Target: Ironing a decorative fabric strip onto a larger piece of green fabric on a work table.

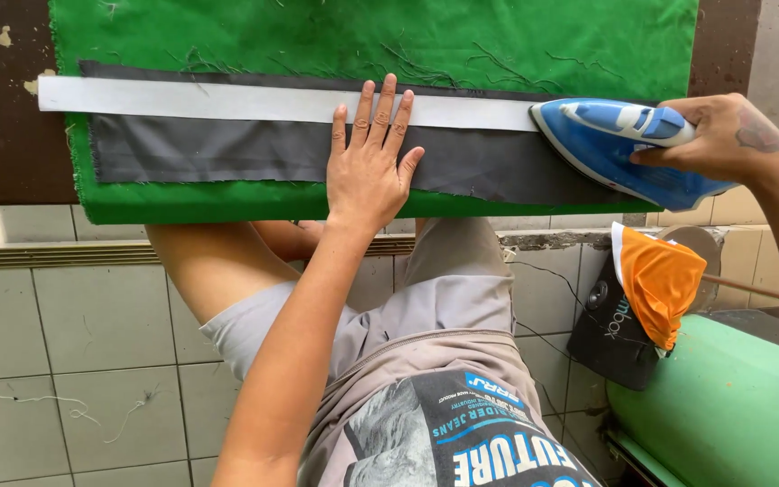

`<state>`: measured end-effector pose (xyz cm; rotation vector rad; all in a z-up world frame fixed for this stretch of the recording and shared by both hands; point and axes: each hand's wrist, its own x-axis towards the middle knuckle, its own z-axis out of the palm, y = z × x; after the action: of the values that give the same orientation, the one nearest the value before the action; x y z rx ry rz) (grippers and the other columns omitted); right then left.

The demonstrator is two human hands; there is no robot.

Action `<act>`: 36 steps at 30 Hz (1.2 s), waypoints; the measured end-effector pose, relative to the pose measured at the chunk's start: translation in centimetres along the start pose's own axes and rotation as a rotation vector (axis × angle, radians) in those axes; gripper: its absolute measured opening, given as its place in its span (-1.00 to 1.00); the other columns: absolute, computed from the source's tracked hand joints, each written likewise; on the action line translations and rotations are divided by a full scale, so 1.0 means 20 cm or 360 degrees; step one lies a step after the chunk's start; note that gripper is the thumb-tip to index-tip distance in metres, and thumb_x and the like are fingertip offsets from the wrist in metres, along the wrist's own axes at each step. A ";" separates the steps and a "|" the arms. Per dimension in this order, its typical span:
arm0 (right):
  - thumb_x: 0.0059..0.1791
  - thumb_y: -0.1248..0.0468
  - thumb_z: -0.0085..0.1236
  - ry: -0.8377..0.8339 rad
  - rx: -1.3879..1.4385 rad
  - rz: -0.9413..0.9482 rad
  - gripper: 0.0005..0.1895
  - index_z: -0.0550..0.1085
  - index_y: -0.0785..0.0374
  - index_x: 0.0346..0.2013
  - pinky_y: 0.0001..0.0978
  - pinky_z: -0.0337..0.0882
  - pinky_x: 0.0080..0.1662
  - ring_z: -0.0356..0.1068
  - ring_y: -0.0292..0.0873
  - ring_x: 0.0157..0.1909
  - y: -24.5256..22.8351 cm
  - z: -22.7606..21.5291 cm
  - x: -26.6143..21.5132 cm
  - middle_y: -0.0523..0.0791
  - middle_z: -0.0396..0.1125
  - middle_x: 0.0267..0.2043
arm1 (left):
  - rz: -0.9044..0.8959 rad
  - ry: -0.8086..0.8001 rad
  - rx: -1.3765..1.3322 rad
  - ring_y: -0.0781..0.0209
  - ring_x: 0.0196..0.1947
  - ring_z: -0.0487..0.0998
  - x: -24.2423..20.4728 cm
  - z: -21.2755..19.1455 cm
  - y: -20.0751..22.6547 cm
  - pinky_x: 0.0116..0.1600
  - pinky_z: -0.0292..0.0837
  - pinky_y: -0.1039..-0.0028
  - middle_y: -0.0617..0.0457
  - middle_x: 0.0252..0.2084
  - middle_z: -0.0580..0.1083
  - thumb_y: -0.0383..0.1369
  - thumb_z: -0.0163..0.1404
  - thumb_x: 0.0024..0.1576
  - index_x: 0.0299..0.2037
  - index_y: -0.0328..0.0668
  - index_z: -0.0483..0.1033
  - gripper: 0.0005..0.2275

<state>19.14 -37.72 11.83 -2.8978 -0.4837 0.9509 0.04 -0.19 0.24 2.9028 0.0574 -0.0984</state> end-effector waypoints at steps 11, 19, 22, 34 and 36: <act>-0.16 -0.04 0.38 -0.0104 -0.0134 0.0072 -0.35 0.58 0.00 0.22 0.03 0.53 0.01 0.54 0.16 -0.04 -0.26 -0.04 0.04 0.02 0.53 0.04 | 0.0000 0.0043 0.0034 0.06 0.61 -0.26 -0.02 0.01 -0.02 0.59 -0.31 0.01 0.07 0.62 -0.23 0.05 -0.27 0.47 0.61 0.09 -0.16 -0.41; -0.11 -0.07 0.31 -0.0118 -0.0288 -0.0046 -0.52 0.63 -0.11 0.08 -0.01 0.54 -0.07 0.53 0.09 -0.11 -0.40 -0.03 0.08 -0.06 0.57 -0.08 | -0.0157 -0.0011 0.0019 0.01 0.60 -0.36 -0.11 -0.05 -0.26 0.58 -0.38 -0.08 0.02 0.62 -0.29 0.06 -0.32 0.46 0.61 0.16 -0.18 -0.43; -0.09 -0.06 0.31 -0.0115 -0.0324 -0.0107 -0.65 0.65 -0.07 -0.08 -0.10 0.52 -0.15 0.52 0.02 -0.24 -0.43 -0.03 0.08 -0.09 0.57 -0.23 | -0.0315 0.0143 0.0041 -0.03 0.60 -0.27 -0.17 -0.07 -0.42 0.55 -0.26 -0.17 0.01 0.61 -0.24 0.07 -0.26 0.45 0.61 0.16 -0.08 -0.42; -0.09 -0.11 0.28 -0.0111 -0.0338 -0.0062 -0.62 0.64 -0.11 -0.05 -0.06 0.50 -0.16 0.50 0.07 -0.22 -0.50 -0.04 0.05 -0.05 0.56 -0.23 | -0.1305 0.0785 0.0037 -0.29 -0.03 0.36 -0.49 -0.16 -1.28 0.00 0.42 -0.05 -0.22 0.04 0.34 -0.20 0.41 0.15 0.12 -0.42 0.44 -0.47; -0.08 -0.13 0.27 -0.0107 -0.0373 -0.0067 -0.62 0.64 -0.12 -0.06 -0.07 0.51 -0.18 0.50 0.07 -0.25 -0.50 -0.04 0.05 -0.06 0.56 -0.26 | -0.1352 0.0685 -0.0138 -0.27 -0.06 0.38 -0.47 -0.16 -1.33 0.02 0.35 0.03 -0.18 -0.04 0.39 -0.08 0.44 0.06 0.00 -0.29 0.45 -0.46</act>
<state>17.58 -27.86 13.35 -3.0525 -0.7029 1.0545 -10.40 26.17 -2.19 2.5446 1.3049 0.3729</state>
